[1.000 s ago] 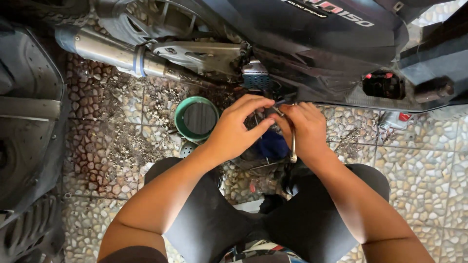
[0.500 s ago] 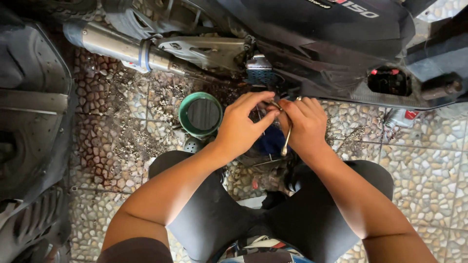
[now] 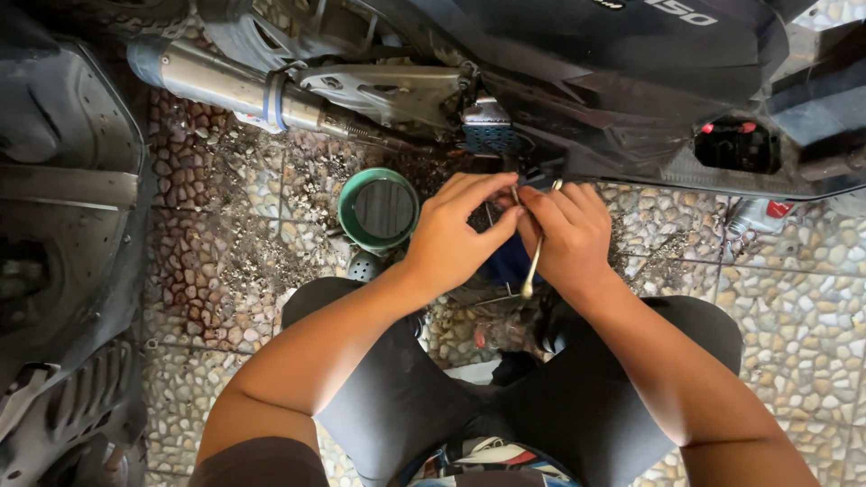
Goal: Detailing and cleaning components of a motorcycle.
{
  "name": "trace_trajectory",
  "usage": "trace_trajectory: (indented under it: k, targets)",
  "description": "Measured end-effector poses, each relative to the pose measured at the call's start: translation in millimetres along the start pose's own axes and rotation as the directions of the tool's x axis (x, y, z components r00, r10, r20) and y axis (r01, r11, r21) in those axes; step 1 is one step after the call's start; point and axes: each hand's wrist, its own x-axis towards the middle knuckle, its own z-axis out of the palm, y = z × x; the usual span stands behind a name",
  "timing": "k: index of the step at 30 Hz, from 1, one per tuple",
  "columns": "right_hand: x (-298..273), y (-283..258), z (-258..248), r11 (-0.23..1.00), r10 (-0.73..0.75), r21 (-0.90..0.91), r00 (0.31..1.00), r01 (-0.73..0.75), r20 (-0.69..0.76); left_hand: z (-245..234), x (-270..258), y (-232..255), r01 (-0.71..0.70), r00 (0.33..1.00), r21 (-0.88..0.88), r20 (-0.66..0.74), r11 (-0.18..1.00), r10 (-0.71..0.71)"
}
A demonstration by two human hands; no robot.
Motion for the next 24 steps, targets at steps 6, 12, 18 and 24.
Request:
trace_trajectory:
  k: [6,12,18,24]
  targets:
    - [1.6,-4.3,-6.6,0.995,-0.051,0.086,0.996,0.057,-0.072,-16.5,6.9,4.5,-0.038,0.998,-0.131,0.044,0.991,0.044]
    - [2.6,-3.8,-10.5,0.991,-0.090,0.094,0.993,0.097,-0.076,-23.2,8.3,8.7,-0.096,0.992,-0.135,0.070,0.986,0.106]
    - [-3.9,1.2,-11.9,0.947,-0.119,0.283,0.985,0.150,-0.123,-26.3,7.4,12.7,-0.176,0.981,-0.122,0.055,0.977,0.183]
    - [-20.4,4.8,-12.7,0.887,0.126,0.444,0.991,-0.130,0.039,-27.7,6.9,11.2,-0.283,0.954,-0.092,0.074,0.955,0.290]
